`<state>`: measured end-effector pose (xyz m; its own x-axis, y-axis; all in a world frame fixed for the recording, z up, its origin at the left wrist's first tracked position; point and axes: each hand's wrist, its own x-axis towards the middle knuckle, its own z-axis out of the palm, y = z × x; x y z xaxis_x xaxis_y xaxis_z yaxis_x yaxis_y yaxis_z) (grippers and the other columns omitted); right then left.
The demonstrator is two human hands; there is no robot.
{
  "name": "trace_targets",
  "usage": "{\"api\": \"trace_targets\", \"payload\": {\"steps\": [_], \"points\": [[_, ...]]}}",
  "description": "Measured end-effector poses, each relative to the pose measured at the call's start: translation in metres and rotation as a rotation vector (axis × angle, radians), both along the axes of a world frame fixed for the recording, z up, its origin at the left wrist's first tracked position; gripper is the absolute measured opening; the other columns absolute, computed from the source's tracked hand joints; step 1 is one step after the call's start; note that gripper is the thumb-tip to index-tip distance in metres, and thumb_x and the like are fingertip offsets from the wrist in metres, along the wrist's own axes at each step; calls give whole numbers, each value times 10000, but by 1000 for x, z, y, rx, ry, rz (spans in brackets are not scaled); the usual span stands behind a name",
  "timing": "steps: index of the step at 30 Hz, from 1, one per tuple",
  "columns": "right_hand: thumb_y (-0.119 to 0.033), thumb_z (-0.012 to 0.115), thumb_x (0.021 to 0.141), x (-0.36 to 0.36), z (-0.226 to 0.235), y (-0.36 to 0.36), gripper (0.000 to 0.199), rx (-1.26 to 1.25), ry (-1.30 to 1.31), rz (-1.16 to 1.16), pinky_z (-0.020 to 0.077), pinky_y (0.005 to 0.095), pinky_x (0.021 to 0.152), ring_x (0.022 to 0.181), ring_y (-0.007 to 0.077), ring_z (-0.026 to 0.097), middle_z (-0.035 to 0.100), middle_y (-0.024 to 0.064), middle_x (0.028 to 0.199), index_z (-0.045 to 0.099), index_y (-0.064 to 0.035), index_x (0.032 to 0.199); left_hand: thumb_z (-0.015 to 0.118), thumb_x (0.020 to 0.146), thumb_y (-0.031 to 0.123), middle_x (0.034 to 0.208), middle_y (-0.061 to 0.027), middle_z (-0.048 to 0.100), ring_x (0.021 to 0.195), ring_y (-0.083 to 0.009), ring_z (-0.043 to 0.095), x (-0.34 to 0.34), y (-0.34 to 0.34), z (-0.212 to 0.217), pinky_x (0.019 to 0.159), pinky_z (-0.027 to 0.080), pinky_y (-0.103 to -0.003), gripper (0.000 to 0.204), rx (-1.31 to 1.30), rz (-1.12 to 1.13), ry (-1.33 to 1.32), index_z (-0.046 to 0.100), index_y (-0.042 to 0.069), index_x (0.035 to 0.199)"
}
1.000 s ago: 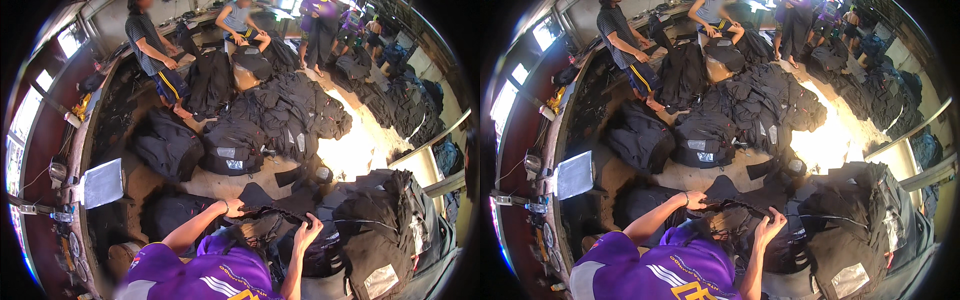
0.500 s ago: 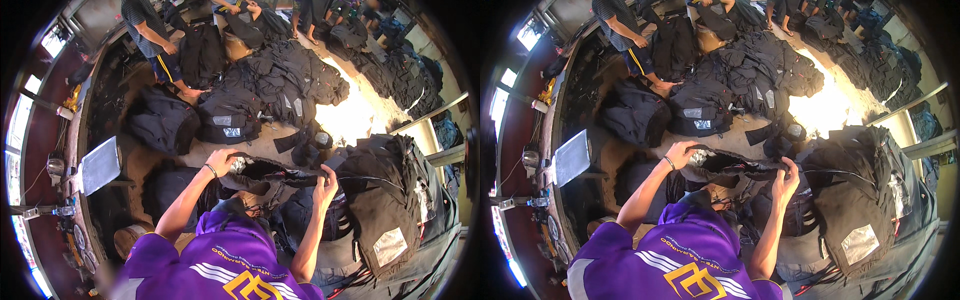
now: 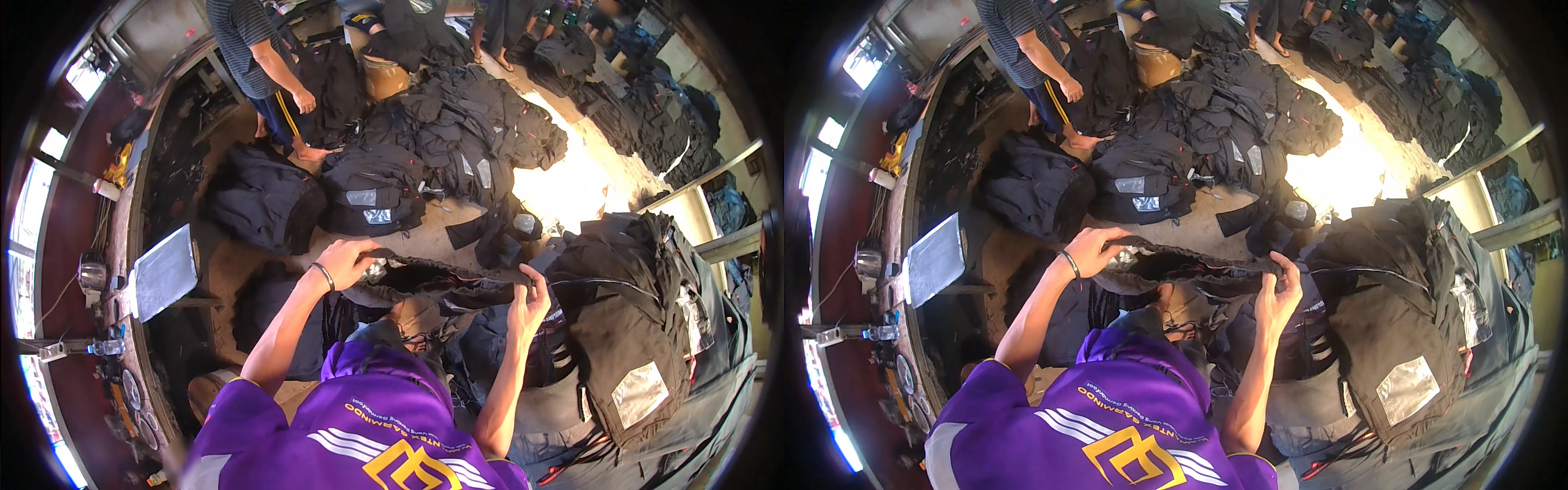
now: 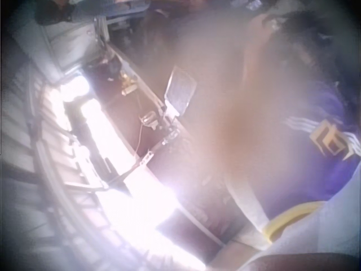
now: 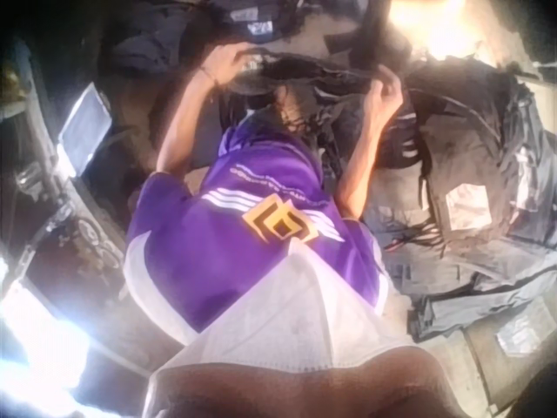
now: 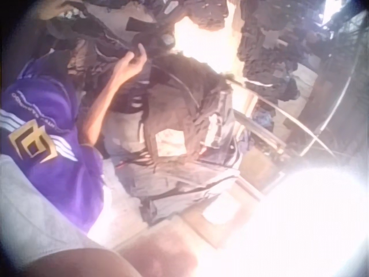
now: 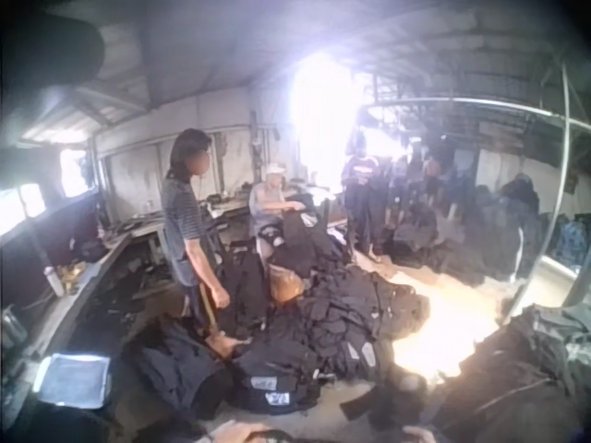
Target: The person repeatedly picks up black fabric bags from a large pile on the floor, folds them by hand, and places them into a growing stack. The person handles the bags one at a time, smoothing and aligning them before stacking.
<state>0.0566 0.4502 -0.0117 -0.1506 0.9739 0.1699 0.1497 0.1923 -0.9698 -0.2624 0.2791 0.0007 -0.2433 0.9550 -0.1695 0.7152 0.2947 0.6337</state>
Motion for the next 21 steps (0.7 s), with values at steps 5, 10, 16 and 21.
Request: {"api": "trace_targets", "payload": {"steps": [5,10,16,21], "points": [[32,592,869,-10,9,1,276,-100,-24,6,504,274,790,895,140,635,654,66,1037,704,-3,1119,782,752,605,1432,-293,505,1282,-433,554,63,28,16,1078,432,-541,1046,35,-263,194,346,90,1552],[-24,591,825,22,27,-14,232,111,-402,16,519,391,854,938,296,656,680,137,1012,706,-25,1028,728,821,180,1032,-191,727,988,-431,688,70,47,-15,813,557,-547,568,-215,-232,160,554,215,1360],[-696,721,767,88,34,-89,734,-586,-1202,584,544,462,968,1077,396,702,741,196,1121,751,-104,1200,737,737,125,934,-156,753,928,-363,726,84,48,-29,789,576,-483,529,-80,-694,87,672,172,1259],[-490,900,706,47,6,-114,1156,-324,-632,628,491,490,1045,1233,468,598,577,336,1358,278,-38,1569,765,695,169,830,-173,740,809,-358,737,154,77,-15,658,560,-449,285,-123,-956,231,725,102,970]]}}
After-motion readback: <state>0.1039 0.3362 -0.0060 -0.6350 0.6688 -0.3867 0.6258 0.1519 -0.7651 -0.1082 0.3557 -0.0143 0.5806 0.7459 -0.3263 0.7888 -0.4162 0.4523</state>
